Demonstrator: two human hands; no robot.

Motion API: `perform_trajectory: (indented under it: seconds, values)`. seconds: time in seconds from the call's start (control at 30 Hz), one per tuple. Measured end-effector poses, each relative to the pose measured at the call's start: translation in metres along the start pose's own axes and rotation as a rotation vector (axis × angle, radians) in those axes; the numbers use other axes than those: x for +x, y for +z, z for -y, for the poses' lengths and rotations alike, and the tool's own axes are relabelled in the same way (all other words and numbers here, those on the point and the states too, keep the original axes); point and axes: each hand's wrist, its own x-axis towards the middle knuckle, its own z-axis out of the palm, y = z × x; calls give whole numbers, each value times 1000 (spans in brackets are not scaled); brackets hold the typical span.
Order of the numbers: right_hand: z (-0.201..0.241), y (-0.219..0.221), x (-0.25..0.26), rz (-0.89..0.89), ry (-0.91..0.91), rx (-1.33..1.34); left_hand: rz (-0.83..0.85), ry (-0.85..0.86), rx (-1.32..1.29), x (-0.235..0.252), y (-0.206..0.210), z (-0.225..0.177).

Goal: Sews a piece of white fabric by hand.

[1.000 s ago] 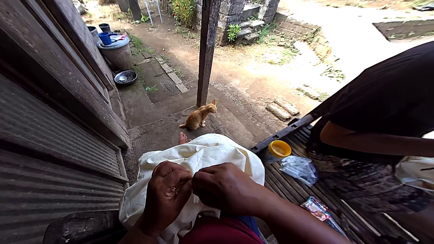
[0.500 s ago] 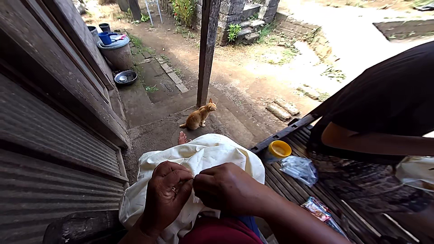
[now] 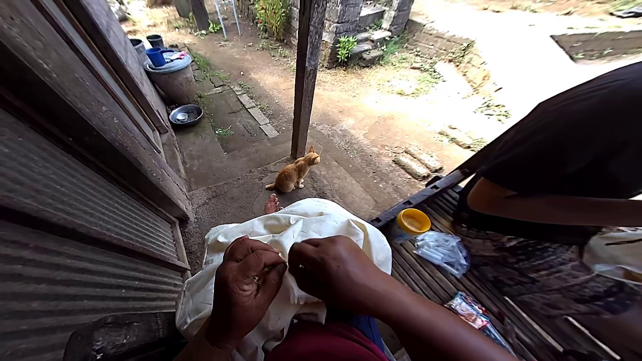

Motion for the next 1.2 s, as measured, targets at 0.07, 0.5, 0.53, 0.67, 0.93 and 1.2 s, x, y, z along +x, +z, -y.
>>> perform_trajectory:
  seconds: [0.07, 0.5, 0.53, 0.67, 0.93, 1.2]
  values:
    - [5, -1, 0, 14, -78, 45, 22, 20, 4, -2, 0, 2]
    - [-16, 5, -10, 97, 48, 165, 76, -398, -671, -9, 7, 6]
    - [-17, 4, -11, 87, -20, 252, 60, -443, -710, -9, 7, 5]
    - [-12, 6, -11, -19, -80, 385, 52, -490, -762, -9, 9, -1]
    - [7, 33, -11, -408, 108, 312, 68, -478, -742, -13, 11, -6]
    - [7, 33, -11, -396, 117, 299, 56, -592, -963, -12, 7, -11]
